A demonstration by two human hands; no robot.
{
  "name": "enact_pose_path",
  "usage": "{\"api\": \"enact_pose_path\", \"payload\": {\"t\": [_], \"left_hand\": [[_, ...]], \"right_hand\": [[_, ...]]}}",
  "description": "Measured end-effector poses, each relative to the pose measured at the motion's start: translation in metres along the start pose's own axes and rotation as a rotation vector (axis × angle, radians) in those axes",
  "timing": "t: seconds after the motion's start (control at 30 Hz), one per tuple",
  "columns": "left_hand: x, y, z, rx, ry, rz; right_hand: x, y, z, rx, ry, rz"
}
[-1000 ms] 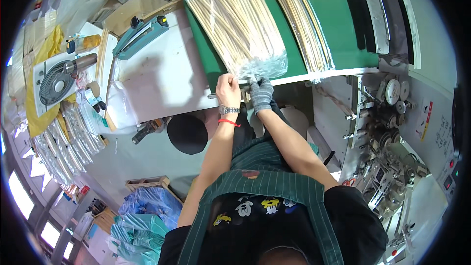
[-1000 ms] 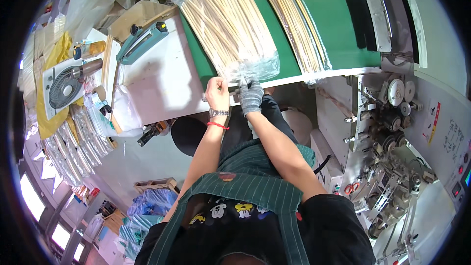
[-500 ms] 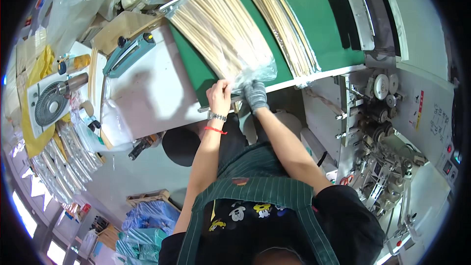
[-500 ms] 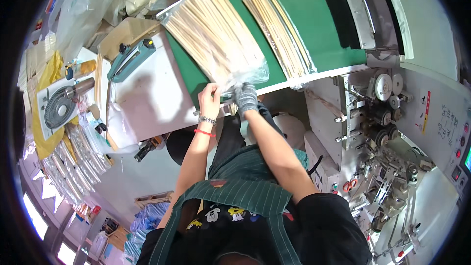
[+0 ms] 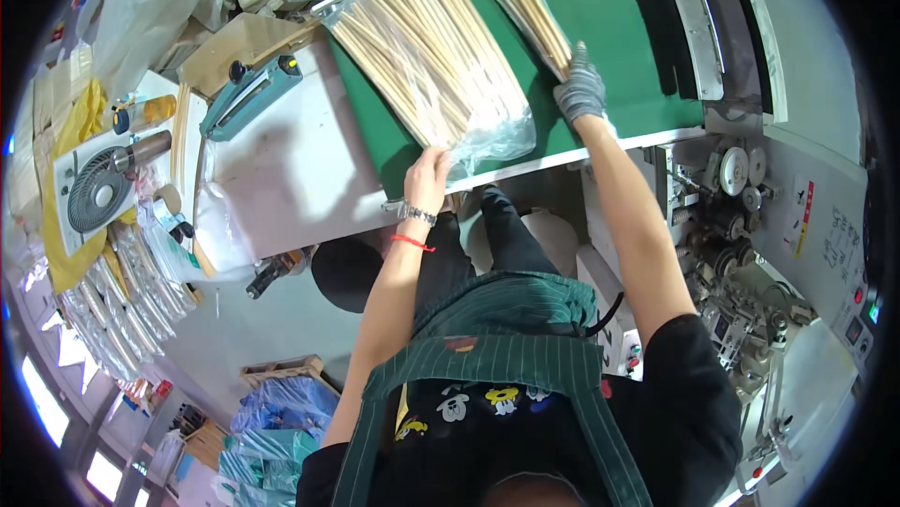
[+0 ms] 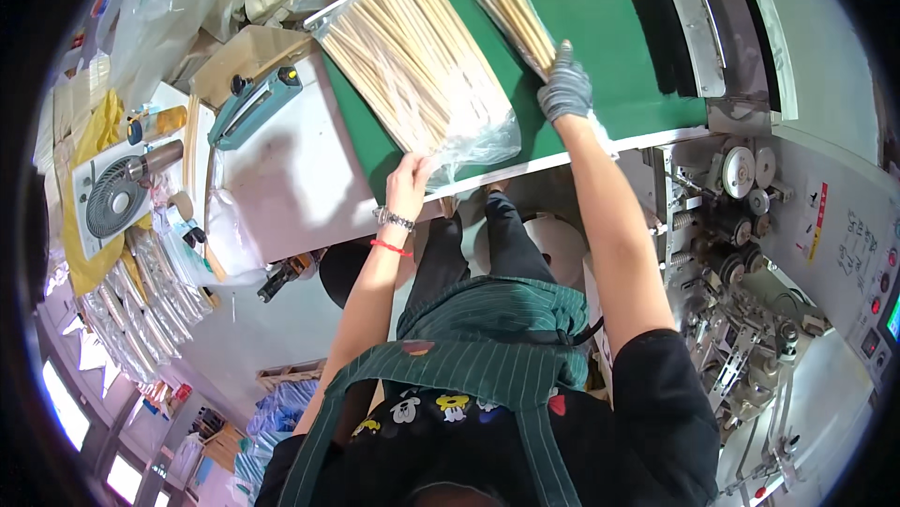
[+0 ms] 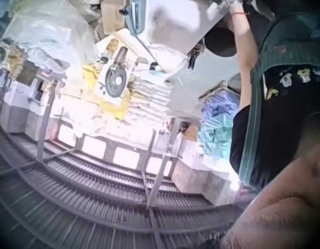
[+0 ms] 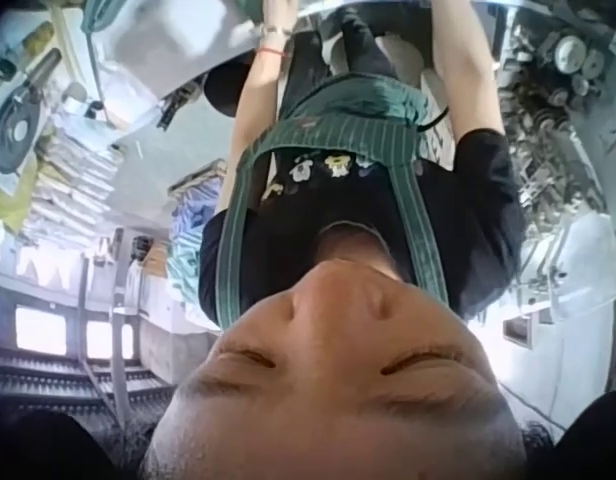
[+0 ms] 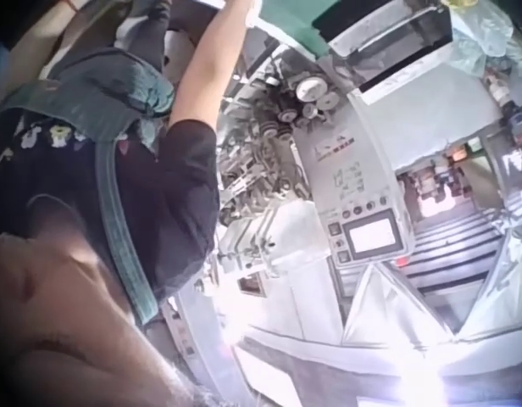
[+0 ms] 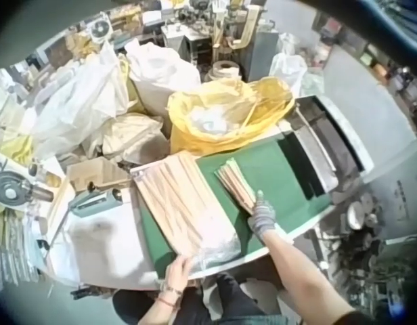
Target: Packaging bundles of wooden chopsticks into plastic bags and organizing them on a conveyor belt.
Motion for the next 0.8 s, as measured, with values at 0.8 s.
{"api": "enact_pose_path", "payload": {"t": [0.8], "left_hand": [[0.000,0.030,0.034,-0.251,-0.037,-0.147]], "right_hand": [[0.003,0.031,-0.218,-0.458,-0.096,0.215]]}}
Point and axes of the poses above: each hand's wrist, its own z-axis towards the middle knuckle, its own y-axis out of the palm, x = y × z, the point moved 7 cm from there along z, towards the middle knuckle, and after that the axes turned 10 degrees about x, right-handed, at the moved point
